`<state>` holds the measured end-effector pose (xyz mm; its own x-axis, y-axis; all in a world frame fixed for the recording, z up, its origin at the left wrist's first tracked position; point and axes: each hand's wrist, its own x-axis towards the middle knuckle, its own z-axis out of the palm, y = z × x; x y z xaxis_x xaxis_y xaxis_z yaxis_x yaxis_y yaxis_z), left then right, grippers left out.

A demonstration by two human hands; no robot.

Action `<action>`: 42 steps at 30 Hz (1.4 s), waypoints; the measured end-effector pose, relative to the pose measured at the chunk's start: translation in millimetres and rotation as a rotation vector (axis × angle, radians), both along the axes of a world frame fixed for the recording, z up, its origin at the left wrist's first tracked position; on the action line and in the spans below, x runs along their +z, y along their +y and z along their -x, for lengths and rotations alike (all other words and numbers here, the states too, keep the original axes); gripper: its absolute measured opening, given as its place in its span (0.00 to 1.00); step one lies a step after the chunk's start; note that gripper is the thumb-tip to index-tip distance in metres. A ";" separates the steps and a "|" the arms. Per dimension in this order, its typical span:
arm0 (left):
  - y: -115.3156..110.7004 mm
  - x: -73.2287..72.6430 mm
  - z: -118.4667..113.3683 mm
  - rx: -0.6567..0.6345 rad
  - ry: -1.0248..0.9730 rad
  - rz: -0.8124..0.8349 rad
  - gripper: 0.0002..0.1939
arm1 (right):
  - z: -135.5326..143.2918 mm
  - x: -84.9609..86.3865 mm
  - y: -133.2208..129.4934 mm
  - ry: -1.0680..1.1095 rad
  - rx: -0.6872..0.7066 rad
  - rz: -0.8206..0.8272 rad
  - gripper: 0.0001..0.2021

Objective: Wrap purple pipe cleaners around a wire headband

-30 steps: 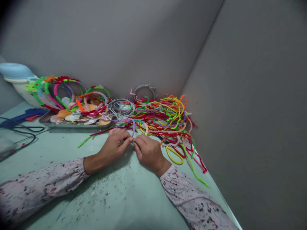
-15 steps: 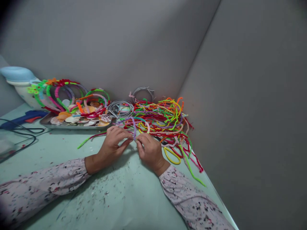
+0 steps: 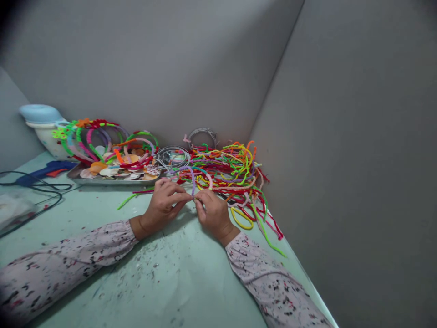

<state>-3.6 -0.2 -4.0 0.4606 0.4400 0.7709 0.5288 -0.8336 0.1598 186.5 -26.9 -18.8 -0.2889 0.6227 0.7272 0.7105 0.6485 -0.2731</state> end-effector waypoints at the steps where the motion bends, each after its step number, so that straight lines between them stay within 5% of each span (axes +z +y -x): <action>1: -0.5 0.1 0.2 0.002 0.010 -0.007 0.08 | -0.1 0.0 -0.8 0.001 0.001 0.003 0.07; 42: -5.7 1.3 -4.7 0.006 0.141 0.035 0.08 | -3.7 1.1 -7.4 -0.063 -0.008 0.017 0.06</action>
<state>1.2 -6.0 -2.8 0.5604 0.4683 0.6832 0.5531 -0.8256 0.1122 190.2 -34.3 -17.7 -0.3288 0.6371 0.6971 0.7319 0.6384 -0.2382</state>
